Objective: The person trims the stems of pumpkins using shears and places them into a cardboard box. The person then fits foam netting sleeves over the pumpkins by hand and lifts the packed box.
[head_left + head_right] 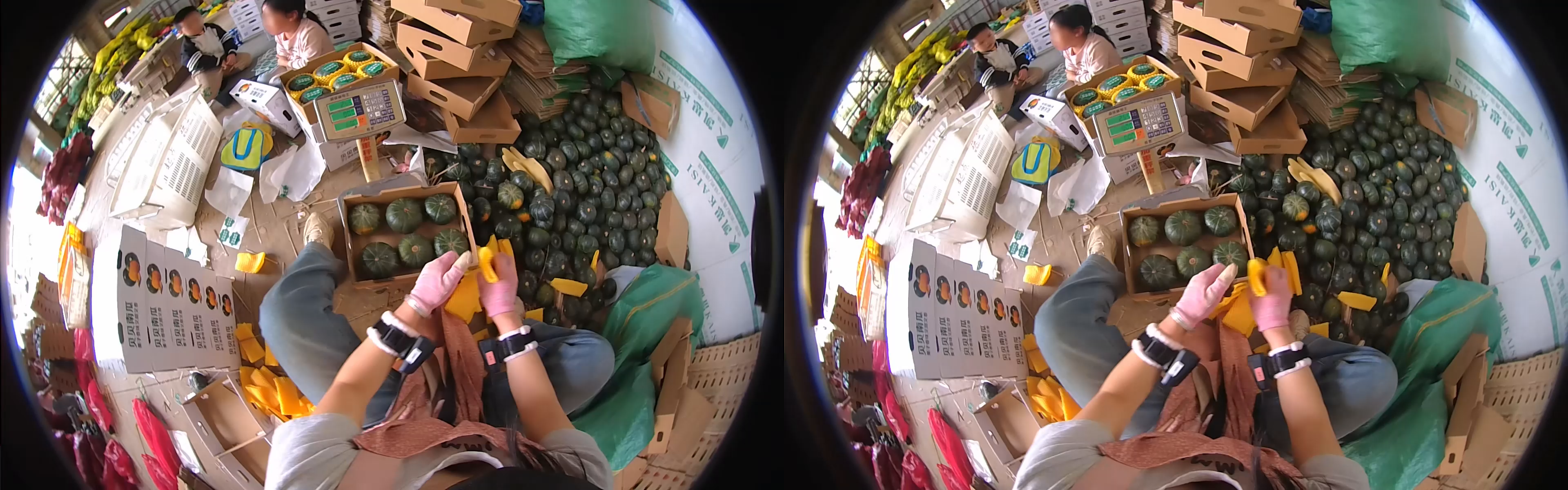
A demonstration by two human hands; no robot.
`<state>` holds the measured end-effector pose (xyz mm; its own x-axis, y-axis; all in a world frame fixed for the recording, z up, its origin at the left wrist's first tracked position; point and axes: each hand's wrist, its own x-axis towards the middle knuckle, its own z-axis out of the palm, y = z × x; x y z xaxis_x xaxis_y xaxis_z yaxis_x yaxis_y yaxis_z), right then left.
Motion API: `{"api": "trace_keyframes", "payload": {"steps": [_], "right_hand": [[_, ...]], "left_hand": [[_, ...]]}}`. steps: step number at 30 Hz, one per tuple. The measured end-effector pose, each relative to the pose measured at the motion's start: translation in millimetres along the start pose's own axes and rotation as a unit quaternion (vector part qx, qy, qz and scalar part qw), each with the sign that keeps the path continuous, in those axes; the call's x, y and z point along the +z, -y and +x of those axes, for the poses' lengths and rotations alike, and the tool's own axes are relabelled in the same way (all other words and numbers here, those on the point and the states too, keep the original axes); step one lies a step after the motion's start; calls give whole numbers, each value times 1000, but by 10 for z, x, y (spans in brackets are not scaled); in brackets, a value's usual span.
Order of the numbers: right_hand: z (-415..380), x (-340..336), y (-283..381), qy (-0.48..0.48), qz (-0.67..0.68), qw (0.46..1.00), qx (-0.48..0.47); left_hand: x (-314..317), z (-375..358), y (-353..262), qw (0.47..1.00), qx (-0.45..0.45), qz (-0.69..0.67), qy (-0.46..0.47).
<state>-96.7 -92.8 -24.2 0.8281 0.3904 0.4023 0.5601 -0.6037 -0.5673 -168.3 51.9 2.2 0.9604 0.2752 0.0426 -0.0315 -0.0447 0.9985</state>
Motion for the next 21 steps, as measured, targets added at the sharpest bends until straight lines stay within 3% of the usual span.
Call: {"api": "trace_keyframes", "payload": {"steps": [1, 2, 3, 5, 7, 8, 11, 13, 15, 16, 19, 21], "right_hand": [[21, 29, 65, 46, -13, 999, -23], [21, 25, 170, 137, 78, 987, -28], [9, 17, 271, 228, 167, 959, -30], [-89, 244, 227, 295, 170, 923, -177], [-65, 109, 402, 413, 312, 850, -95], [-17, -37, 507, 395, 349, 842, -116], [-77, 64, 348, 453, 398, 797, -26], [-159, 130, 303, 370, 411, 833, -8], [-156, 45, 260, 341, 284, 896, 25], [-171, 20, 275, 261, 269, 927, 15], [-237, 99, 192, 167, 321, 928, 85], [-242, 74, 275, 150, 273, 944, 111]], "left_hand": [[-49, -61, -134, 999, 22, 19, 24], [-48, -129, -318, 999, 27, 10, 26], [-99, -166, -219, 989, 22, 142, 40], [-172, -367, -95, 955, 31, 295, -15], [-297, -577, -40, 963, 70, 259, 7], [-311, -670, 9, 982, 3, 188, -11], [-305, -851, 68, 996, -85, -15, -33], [-277, -808, 164, 998, -54, -7, -42], [-249, -676, 113, 990, -10, 133, -44], [-218, -610, 81, 988, 24, 141, -64], [-141, -451, 0, 975, 67, 208, -47], [-56, -403, 30, 966, 47, 247, -66]]}}
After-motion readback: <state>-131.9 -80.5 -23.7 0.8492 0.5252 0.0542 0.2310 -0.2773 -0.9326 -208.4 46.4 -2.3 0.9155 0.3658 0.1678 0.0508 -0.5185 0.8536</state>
